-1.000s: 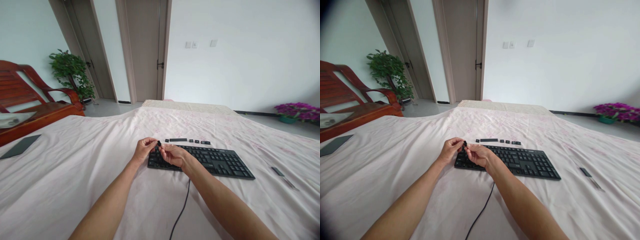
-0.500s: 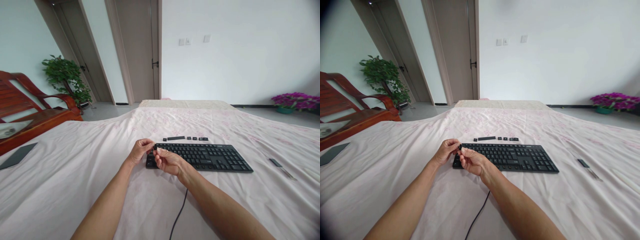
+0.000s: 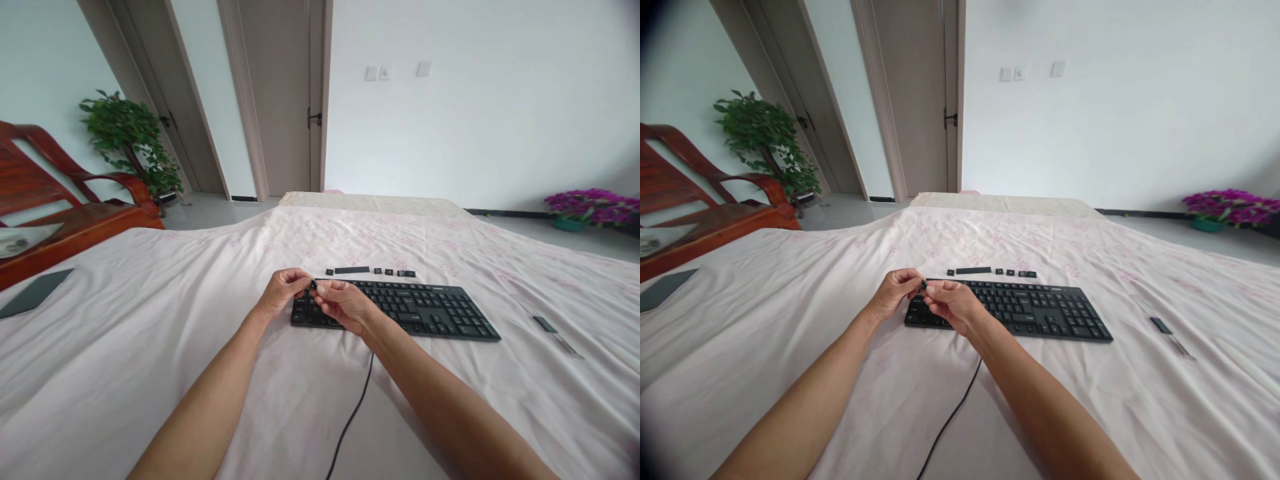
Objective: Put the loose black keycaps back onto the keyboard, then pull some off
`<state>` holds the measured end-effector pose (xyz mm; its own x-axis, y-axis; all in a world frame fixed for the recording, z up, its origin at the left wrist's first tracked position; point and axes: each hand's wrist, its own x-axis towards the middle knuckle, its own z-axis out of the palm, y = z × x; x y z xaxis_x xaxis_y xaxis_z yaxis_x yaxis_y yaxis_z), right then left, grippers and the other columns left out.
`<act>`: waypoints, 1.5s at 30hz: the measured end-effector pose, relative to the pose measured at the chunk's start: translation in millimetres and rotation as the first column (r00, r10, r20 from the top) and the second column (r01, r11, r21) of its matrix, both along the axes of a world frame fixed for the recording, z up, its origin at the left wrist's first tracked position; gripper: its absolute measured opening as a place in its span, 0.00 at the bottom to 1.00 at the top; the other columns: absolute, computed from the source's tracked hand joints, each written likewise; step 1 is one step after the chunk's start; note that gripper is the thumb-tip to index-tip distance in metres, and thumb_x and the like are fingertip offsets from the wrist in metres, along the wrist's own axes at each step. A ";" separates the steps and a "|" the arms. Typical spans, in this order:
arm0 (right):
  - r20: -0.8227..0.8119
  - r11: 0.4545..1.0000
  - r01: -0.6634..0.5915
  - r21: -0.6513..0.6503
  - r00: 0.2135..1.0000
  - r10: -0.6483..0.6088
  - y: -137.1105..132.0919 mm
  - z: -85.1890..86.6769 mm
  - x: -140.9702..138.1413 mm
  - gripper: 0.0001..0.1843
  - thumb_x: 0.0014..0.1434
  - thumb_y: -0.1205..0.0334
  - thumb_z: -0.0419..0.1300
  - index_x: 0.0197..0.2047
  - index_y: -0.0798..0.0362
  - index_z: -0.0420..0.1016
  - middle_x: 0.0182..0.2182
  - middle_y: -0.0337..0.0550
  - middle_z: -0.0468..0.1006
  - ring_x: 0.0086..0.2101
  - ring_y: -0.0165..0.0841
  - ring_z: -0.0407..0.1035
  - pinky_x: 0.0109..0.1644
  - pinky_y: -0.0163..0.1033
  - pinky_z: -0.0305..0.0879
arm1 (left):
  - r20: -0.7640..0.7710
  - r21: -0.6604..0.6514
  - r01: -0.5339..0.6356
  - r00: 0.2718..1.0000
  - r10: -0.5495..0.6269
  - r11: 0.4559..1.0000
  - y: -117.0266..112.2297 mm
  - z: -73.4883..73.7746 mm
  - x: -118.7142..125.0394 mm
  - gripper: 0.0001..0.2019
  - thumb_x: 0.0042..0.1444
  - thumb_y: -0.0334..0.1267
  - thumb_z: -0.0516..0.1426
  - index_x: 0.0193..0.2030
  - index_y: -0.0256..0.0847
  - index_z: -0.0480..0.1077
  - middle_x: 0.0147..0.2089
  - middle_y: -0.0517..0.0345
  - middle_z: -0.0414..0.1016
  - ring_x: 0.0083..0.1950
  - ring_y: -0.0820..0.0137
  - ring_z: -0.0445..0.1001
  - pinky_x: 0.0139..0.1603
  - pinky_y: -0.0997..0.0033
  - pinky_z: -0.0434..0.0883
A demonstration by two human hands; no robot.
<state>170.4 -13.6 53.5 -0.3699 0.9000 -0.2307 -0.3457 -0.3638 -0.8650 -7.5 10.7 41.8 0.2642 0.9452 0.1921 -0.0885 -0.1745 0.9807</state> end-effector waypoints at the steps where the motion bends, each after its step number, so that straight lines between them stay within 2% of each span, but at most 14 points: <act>1: 0.068 0.999 0.024 0.029 0.997 -0.026 -1.7 0.6 2.1 0.12 0.45 0.64 0.71 0.34 0.57 0.77 0.28 0.41 0.78 0.25 0.24 0.70 0.26 0.27 0.68 | -0.002 -0.005 -0.005 1.000 0.005 1.000 0.7 -0.6 -0.8 0.13 0.48 0.46 0.64 0.31 0.35 0.75 0.22 0.61 0.69 0.22 0.78 0.61 0.25 0.75 0.58; 3: 0.270 0.990 0.054 0.133 0.959 -0.089 -5.2 0.3 7.1 0.12 0.45 0.64 0.69 0.35 0.56 0.78 0.27 0.40 0.77 0.25 0.26 0.70 0.26 0.29 0.68 | -0.004 -0.011 -0.039 0.999 0.039 0.999 3.1 -3.6 -3.2 0.14 0.49 0.47 0.63 0.33 0.35 0.76 0.21 0.62 0.68 0.23 0.77 0.61 0.26 0.75 0.59; 4: 0.389 0.977 0.043 0.207 0.913 -0.122 -6.8 -0.6 9.8 0.12 0.46 0.64 0.69 0.36 0.56 0.78 0.27 0.40 0.78 0.26 0.27 0.70 0.27 0.30 0.67 | -0.007 -0.010 -0.067 0.998 0.067 0.998 4.7 -5.9 -4.7 0.14 0.49 0.47 0.63 0.33 0.35 0.76 0.22 0.62 0.68 0.23 0.77 0.62 0.26 0.75 0.59; 7: 0.677 0.897 -0.105 0.429 0.694 -0.242 -12.0 -5.5 16.9 0.10 0.48 0.62 0.66 0.36 0.52 0.81 0.32 0.41 0.80 0.31 0.32 0.72 0.35 0.35 0.68 | -0.035 -0.002 -0.168 0.985 0.167 0.986 9.3 -14.8 -9.6 0.16 0.48 0.48 0.63 0.35 0.35 0.77 0.23 0.60 0.70 0.24 0.76 0.63 0.26 0.75 0.59; 10: 0.784 0.793 -0.268 0.547 0.496 -0.373 -17.8 -9.8 18.7 0.08 0.49 0.62 0.65 0.35 0.48 0.81 0.36 0.39 0.80 0.38 0.34 0.72 0.44 0.38 0.65 | -0.086 -0.005 -0.236 0.968 0.235 0.972 12.4 -24.2 -14.0 0.17 0.48 0.49 0.62 0.37 0.36 0.77 0.27 0.58 0.73 0.27 0.74 0.66 0.27 0.75 0.60; 13: 0.804 0.720 -0.373 0.585 0.386 -0.453 -23.6 -10.8 14.0 0.07 0.51 0.62 0.65 0.36 0.47 0.81 0.37 0.38 0.80 0.41 0.34 0.70 0.46 0.38 0.63 | -0.132 0.023 -0.242 0.961 0.243 0.970 14.1 -31.1 -16.2 0.17 0.49 0.48 0.61 0.38 0.36 0.77 0.30 0.55 0.75 0.30 0.72 0.68 0.30 0.74 0.63; 16: 0.814 0.688 -0.435 0.581 0.337 -0.474 -27.7 -9.5 6.7 0.07 0.53 0.62 0.64 0.37 0.47 0.81 0.37 0.38 0.79 0.43 0.34 0.69 0.47 0.37 0.62 | -0.155 0.057 -0.214 0.963 0.221 0.975 15.7 -34.8 -16.6 0.17 0.50 0.48 0.60 0.37 0.35 0.77 0.33 0.54 0.77 0.31 0.71 0.70 0.33 0.73 0.65; 19: 0.838 0.692 -0.472 0.545 0.298 -0.457 -30.0 -8.3 0.4 0.07 0.54 0.61 0.64 0.38 0.46 0.81 0.37 0.39 0.79 0.43 0.34 0.68 0.47 0.36 0.61 | -0.160 0.072 -0.199 0.965 0.208 0.977 17.1 -36.2 -16.5 0.16 0.50 0.48 0.60 0.37 0.35 0.77 0.34 0.53 0.78 0.32 0.70 0.71 0.36 0.71 0.67; 22: 0.844 0.693 -0.483 0.536 0.291 -0.450 -30.3 -7.9 -3.7 0.07 0.54 0.61 0.63 0.37 0.47 0.80 0.37 0.39 0.79 0.43 0.34 0.68 0.47 0.36 0.61 | -0.161 0.081 -0.191 0.966 0.202 0.978 17.3 -36.4 -16.6 0.16 0.50 0.47 0.60 0.37 0.35 0.78 0.34 0.53 0.78 0.33 0.69 0.72 0.38 0.70 0.68; 26: 0.850 0.722 -0.448 0.526 0.293 -0.437 -27.6 -6.3 -7.0 0.07 0.51 0.62 0.64 0.35 0.47 0.81 0.37 0.39 0.79 0.42 0.35 0.69 0.46 0.36 0.62 | -0.172 0.085 -0.175 0.967 0.187 0.981 17.0 -36.8 -16.9 0.16 0.50 0.46 0.60 0.38 0.35 0.77 0.35 0.52 0.78 0.35 0.68 0.73 0.40 0.69 0.68; 31: 0.881 0.779 -0.419 0.466 0.302 -0.364 -22.7 -1.3 -10.1 0.07 0.48 0.63 0.65 0.33 0.47 0.81 0.34 0.37 0.81 0.37 0.34 0.72 0.40 0.35 0.62 | -0.171 0.082 -0.154 0.971 0.166 0.985 16.7 -37.1 -17.3 0.15 0.50 0.45 0.60 0.38 0.35 0.77 0.37 0.51 0.79 0.38 0.66 0.74 0.42 0.68 0.69; 35: 0.900 0.799 -0.418 0.432 0.258 -0.352 -22.5 1.6 -13.4 0.07 0.47 0.64 0.65 0.33 0.47 0.81 0.34 0.37 0.81 0.36 0.33 0.73 0.39 0.34 0.61 | -0.175 0.075 -0.152 0.971 0.163 0.985 16.0 -36.3 -16.4 0.15 0.50 0.45 0.60 0.38 0.35 0.77 0.37 0.51 0.79 0.38 0.66 0.75 0.43 0.67 0.69; 38: 0.904 0.762 -0.491 0.423 0.176 -0.389 -25.4 3.8 -16.1 0.07 0.50 0.65 0.63 0.34 0.48 0.81 0.36 0.39 0.80 0.37 0.34 0.73 0.38 0.35 0.60 | -0.176 0.080 -0.155 0.970 0.168 0.985 15.6 -36.4 -15.1 0.15 0.50 0.45 0.60 0.38 0.35 0.78 0.37 0.51 0.79 0.38 0.65 0.75 0.43 0.67 0.69; 45: 0.843 0.582 -0.739 0.340 -0.035 -0.537 -42.0 2.6 -22.9 0.11 0.60 0.69 0.55 0.31 0.53 0.77 0.35 0.46 0.76 0.35 0.33 0.69 0.34 0.36 0.58 | -0.153 0.056 -0.166 0.973 0.173 0.984 16.5 -38.8 -13.7 0.14 0.49 0.44 0.61 0.37 0.36 0.78 0.38 0.51 0.79 0.39 0.65 0.75 0.45 0.66 0.69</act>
<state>147.5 -55.6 56.1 -0.4964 0.8633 0.0910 0.8632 0.5020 -0.0541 -21.1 27.2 2.9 0.1309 0.9706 0.2021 0.1006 -0.2158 0.9712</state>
